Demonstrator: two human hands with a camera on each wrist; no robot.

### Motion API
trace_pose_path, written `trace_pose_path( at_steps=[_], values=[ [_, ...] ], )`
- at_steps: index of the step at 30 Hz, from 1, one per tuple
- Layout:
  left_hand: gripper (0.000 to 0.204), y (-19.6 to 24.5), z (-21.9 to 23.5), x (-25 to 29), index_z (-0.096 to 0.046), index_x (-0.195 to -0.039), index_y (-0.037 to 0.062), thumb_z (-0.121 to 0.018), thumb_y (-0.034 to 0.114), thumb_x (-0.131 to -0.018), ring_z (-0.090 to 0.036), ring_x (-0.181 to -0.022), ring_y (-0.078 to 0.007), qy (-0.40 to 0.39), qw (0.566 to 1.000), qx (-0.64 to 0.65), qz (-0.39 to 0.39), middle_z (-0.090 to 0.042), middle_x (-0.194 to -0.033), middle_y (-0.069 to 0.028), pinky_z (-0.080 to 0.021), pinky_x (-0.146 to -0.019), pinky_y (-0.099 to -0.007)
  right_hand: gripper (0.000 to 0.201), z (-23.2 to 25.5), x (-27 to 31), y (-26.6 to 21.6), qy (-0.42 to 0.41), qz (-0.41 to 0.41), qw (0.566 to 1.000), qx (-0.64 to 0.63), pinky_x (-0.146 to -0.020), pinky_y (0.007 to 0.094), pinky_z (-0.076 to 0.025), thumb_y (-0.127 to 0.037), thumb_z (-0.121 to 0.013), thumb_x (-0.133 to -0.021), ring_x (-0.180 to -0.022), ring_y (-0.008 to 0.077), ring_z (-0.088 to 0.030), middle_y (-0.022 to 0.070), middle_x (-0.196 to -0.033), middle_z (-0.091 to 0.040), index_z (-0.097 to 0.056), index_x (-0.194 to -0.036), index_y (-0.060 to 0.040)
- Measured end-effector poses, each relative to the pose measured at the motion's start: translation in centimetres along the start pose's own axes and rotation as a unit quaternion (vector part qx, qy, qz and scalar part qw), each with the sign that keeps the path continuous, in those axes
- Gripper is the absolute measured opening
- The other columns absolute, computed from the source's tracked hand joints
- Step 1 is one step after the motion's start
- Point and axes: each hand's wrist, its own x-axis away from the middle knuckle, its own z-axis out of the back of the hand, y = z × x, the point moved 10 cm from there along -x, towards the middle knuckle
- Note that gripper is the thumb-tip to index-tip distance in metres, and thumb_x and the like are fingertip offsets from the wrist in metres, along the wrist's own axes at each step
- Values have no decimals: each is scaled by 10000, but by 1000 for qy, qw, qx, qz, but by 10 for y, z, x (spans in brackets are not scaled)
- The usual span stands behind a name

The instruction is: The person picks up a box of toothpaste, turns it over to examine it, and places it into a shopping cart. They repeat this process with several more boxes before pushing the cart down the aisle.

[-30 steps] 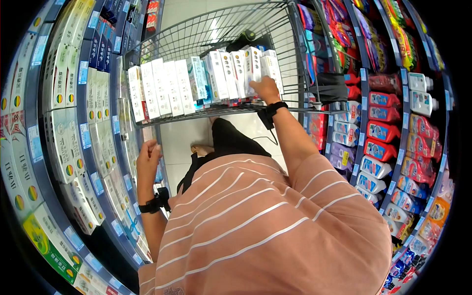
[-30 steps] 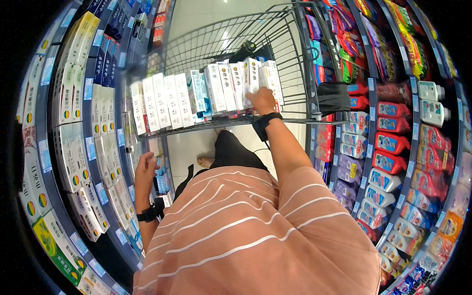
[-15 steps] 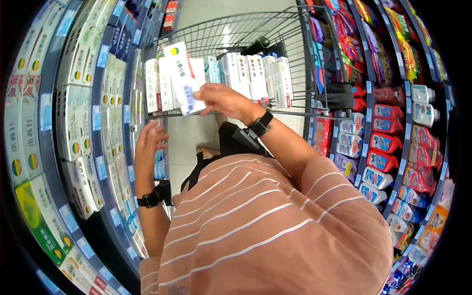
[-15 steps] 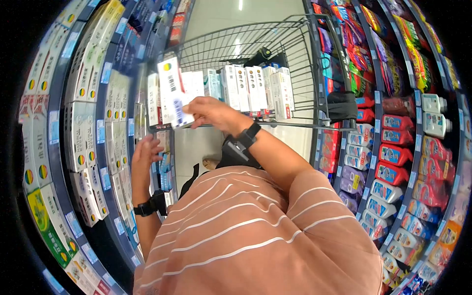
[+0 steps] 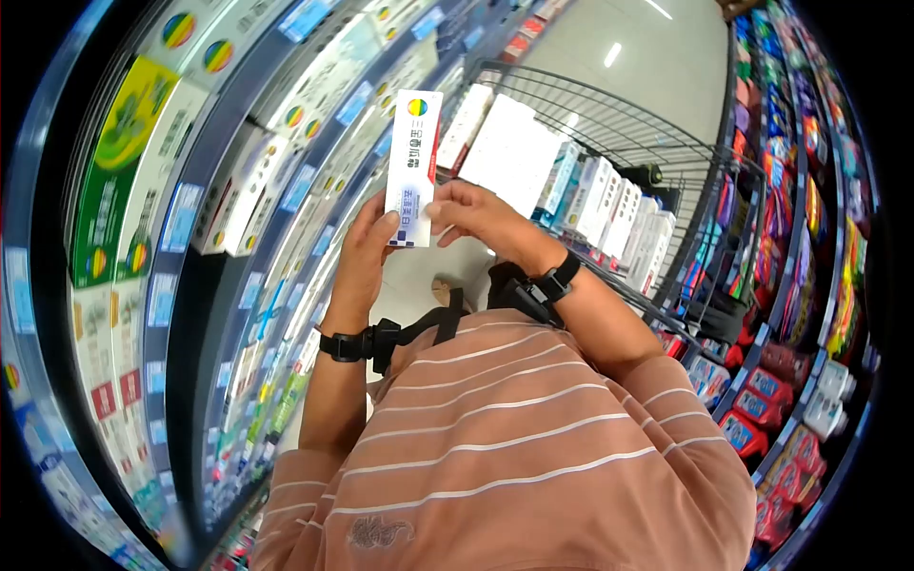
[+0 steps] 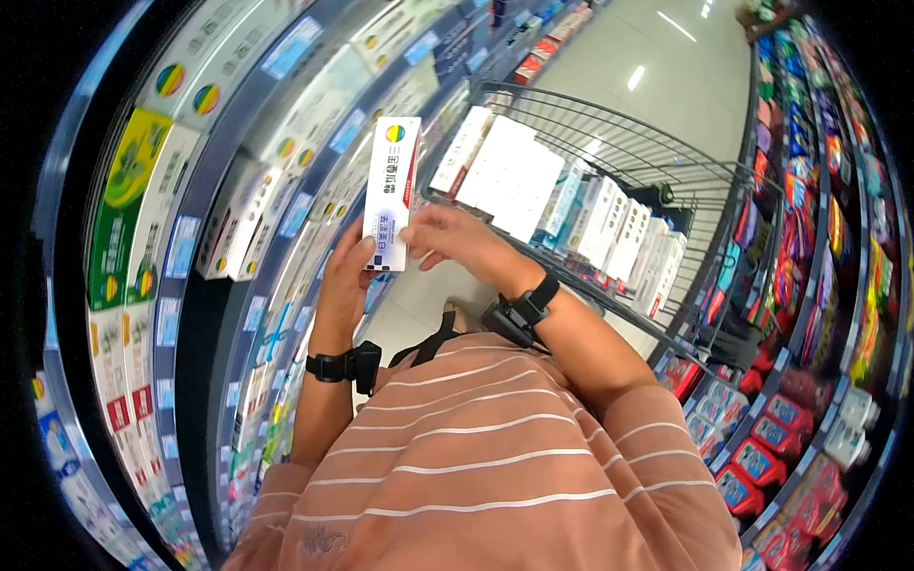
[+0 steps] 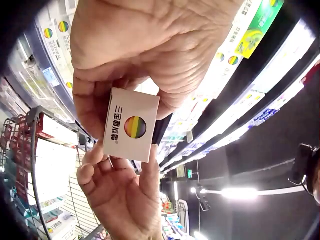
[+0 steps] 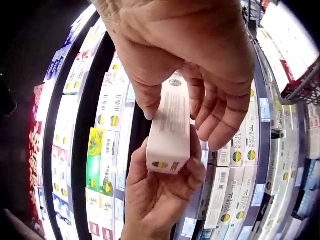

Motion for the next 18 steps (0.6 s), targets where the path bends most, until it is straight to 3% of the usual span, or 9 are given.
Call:
trace_pose_path(
  at_steps=[6,9,10,15,18],
  values=[
    [494,15,42,44,-517,-1430,12,-562,248,-998,-617,-1013,-100,65,998,-7,4,-644,-1189,-40,-504,-858,-257,471,-7,-27,-38,3,50,998,-35,-854,339,-567,-383,-577,-1027,-986,192,-675,104,-1098,-662,-528,-1320,-16],
    [488,14,54,59,-526,-1421,9,-567,243,-995,-612,-991,-87,57,998,4,-2,-646,-1170,-43,-498,-844,-240,474,-23,-38,-51,-8,52,998,-29,-862,346,-567,-388,-570,-1030,-996,205,-676,118,-1121,-664,-531,-1317,-12],
    [489,14,57,63,-519,-1424,6,-567,238,-996,-612,-1007,-91,61,998,20,-9,-645,-1179,-48,-499,-848,-241,448,-28,-41,-52,-6,54,998,-27,-858,357,-578,-394,-640,-990,-972,205,-693,94,-1056,-666,-564,-1254,-39],
    [502,21,56,77,-471,-1439,-2,-579,203,-994,-608,-1096,-126,52,996,53,-58,-632,-1240,-83,-502,-886,-262,464,-82,-42,-36,-80,39,995,43,-873,322,-566,-374,-673,-963,-1003,171,-673,92,-1107,-673,-585,-1245,-16],
    [558,25,49,85,-455,-1424,-22,-637,268,-984,-610,-1123,-156,44,997,-14,-56,-621,-1263,-103,-495,-947,-294,439,-95,-34,-33,-64,39,992,97,-881,304,-544,-325,-645,-964,-1037,143,-640,81,-1135,-660,-586,-1264,-10]
  ],
)
